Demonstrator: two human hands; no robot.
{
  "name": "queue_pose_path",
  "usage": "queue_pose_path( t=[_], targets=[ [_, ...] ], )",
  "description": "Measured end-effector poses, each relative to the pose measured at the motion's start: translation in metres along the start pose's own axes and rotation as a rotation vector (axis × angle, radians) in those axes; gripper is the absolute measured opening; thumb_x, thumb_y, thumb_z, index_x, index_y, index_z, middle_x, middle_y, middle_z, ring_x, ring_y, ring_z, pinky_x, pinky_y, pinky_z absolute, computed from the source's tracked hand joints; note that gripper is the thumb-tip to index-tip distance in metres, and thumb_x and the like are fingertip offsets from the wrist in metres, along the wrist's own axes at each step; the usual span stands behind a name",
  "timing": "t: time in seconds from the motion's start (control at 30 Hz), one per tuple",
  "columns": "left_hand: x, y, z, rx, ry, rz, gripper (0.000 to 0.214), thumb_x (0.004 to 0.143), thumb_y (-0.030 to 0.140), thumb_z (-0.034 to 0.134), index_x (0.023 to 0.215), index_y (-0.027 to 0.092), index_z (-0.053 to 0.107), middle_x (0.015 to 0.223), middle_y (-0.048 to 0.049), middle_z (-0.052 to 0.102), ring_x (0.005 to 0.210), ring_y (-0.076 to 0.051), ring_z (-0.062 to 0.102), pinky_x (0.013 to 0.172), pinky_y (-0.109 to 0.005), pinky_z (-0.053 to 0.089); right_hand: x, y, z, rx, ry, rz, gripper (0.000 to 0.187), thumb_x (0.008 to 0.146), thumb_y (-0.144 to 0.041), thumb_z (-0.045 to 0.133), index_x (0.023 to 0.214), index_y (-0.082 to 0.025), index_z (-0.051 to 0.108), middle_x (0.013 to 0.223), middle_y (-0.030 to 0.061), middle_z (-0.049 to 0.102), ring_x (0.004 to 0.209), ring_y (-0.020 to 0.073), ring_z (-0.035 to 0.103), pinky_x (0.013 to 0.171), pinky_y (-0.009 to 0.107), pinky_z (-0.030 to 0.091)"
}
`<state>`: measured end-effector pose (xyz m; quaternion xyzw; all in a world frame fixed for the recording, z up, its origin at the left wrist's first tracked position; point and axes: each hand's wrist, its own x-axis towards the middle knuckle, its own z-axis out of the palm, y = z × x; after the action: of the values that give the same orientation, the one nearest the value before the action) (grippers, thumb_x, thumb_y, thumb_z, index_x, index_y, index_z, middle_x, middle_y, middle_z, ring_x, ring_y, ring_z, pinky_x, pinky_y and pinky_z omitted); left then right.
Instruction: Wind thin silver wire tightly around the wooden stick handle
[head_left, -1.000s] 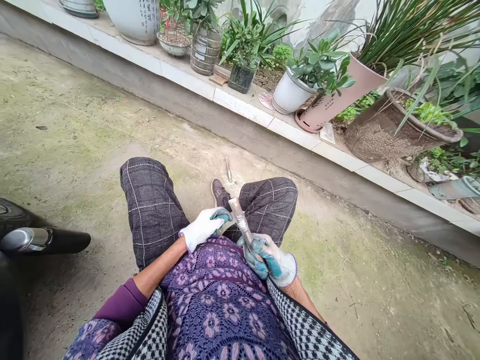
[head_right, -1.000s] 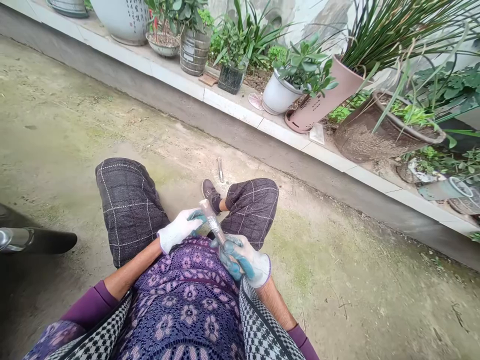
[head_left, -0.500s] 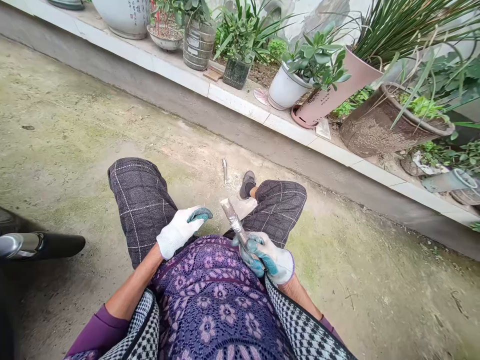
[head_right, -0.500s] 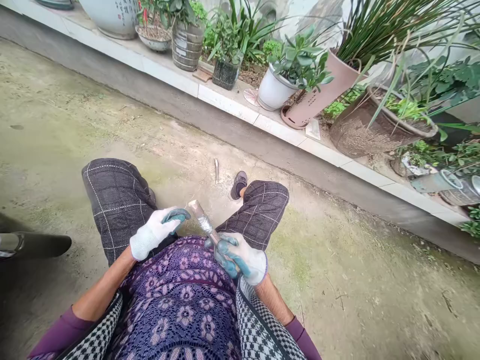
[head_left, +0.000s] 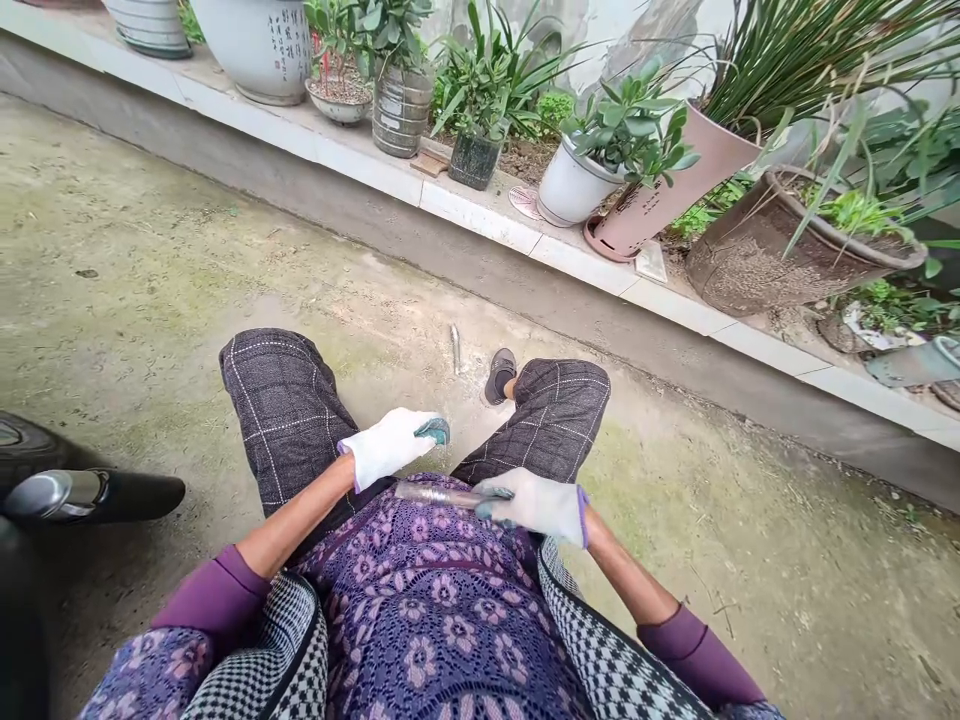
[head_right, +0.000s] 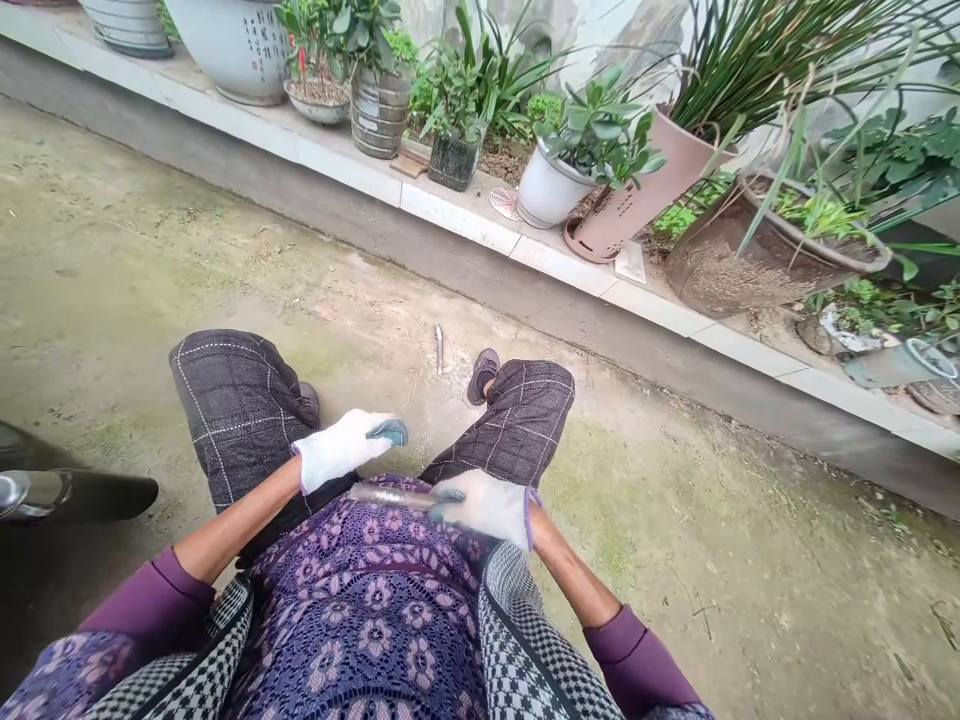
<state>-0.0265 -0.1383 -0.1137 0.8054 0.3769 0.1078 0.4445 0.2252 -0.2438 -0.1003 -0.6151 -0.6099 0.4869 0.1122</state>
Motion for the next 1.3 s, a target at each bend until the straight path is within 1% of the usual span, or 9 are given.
queue_pose_path(
  t=[0.1,0.27,0.43,0.6,0.73,0.83,1.0,1.17,1.3],
  targets=[
    [-0.005,0.012,-0.001,0.029,0.003,-0.039,0.028,0.086,0.030,0.049,0.092,0.016,0.072,0.083,-0.0040,0.071,0.072,-0.018,0.059,0.075,-0.029,0.046,0.017,-0.002,-0.017,-0.215,0.138,0.061,0.022,0.084,-0.035,0.069,0.099,-0.023,0.078,0.078,0.0020,0.074,0.075,0.0193,0.066,0.069,0.027,0.047],
    [-0.010,0.021,0.015,-0.384,0.173,-0.130,0.038,0.087,0.040,0.051,0.103,0.014,0.073,0.090,-0.0032,0.071,0.073,-0.016,0.057,0.069,-0.025,0.047,0.041,-0.006,-0.030,-0.297,0.440,0.017,0.040,0.095,-0.041,0.055,0.129,-0.025,0.069,0.107,0.0053,0.077,0.099,0.0226,0.068,0.085,0.028,0.048],
    [-0.008,0.018,0.017,-0.468,0.257,-0.164,0.042,0.085,0.040,0.053,0.108,0.012,0.074,0.100,-0.0060,0.074,0.077,-0.017,0.060,0.070,-0.025,0.050,0.045,-0.005,-0.024,-0.388,0.451,0.034,0.045,0.097,-0.043,0.052,0.134,-0.023,0.066,0.115,0.0088,0.076,0.105,0.0248,0.069,0.088,0.029,0.048],
    [-0.001,0.017,0.009,0.022,0.235,-0.197,0.034,0.091,0.033,0.051,0.112,0.019,0.073,0.104,-0.0079,0.075,0.092,-0.023,0.068,0.084,-0.030,0.051,0.032,0.001,-0.017,-0.387,0.470,0.092,0.038,0.099,-0.043,0.048,0.125,-0.022,0.068,0.104,0.0084,0.076,0.097,0.0225,0.069,0.081,0.027,0.046],
    [-0.001,0.027,0.013,0.436,0.053,-0.223,0.028,0.095,0.029,0.050,0.110,0.024,0.073,0.103,-0.0096,0.075,0.096,-0.026,0.071,0.087,-0.033,0.050,0.023,0.021,-0.003,-0.414,0.444,0.142,0.029,0.097,-0.038,0.048,0.103,-0.020,0.070,0.093,0.0088,0.074,0.087,0.0221,0.067,0.077,0.028,0.043],
    [-0.003,0.031,0.030,0.303,-0.009,-0.158,0.031,0.097,0.033,0.047,0.111,0.023,0.072,0.104,-0.0093,0.076,0.095,-0.026,0.071,0.086,-0.033,0.051,0.020,0.033,0.010,-0.303,0.559,0.125,0.030,0.095,-0.037,0.047,0.100,-0.017,0.069,0.100,0.0126,0.073,0.092,0.0237,0.065,0.084,0.031,0.043],
    [0.001,0.021,0.046,-0.003,0.104,-0.140,0.038,0.093,0.028,0.048,0.123,0.020,0.071,0.115,-0.0061,0.075,0.101,-0.022,0.069,0.092,-0.029,0.051,0.019,0.038,0.022,0.117,0.608,0.010,0.042,0.095,-0.047,0.047,0.116,-0.017,0.067,0.102,0.0083,0.073,0.089,0.0217,0.063,0.086,0.032,0.048],
    [0.002,0.035,0.033,0.441,0.055,-0.095,0.033,0.094,0.022,0.051,0.120,0.022,0.072,0.111,-0.0095,0.075,0.102,-0.026,0.067,0.092,-0.035,0.051,0.015,0.040,0.029,0.350,0.597,0.005,0.043,0.089,-0.056,0.057,0.107,-0.019,0.069,0.082,0.0032,0.067,0.072,0.0184,0.058,0.068,0.030,0.050],
    [-0.001,0.050,0.034,0.739,0.010,0.070,0.025,0.093,0.016,0.056,0.110,0.019,0.074,0.100,-0.0135,0.074,0.107,-0.031,0.062,0.091,-0.044,0.049,0.010,0.040,0.036,0.570,0.516,0.175,0.041,0.083,-0.063,0.061,0.086,-0.022,0.060,0.060,-0.0044,0.049,0.045,0.0108,0.038,0.040,0.025,0.033]
  ],
)
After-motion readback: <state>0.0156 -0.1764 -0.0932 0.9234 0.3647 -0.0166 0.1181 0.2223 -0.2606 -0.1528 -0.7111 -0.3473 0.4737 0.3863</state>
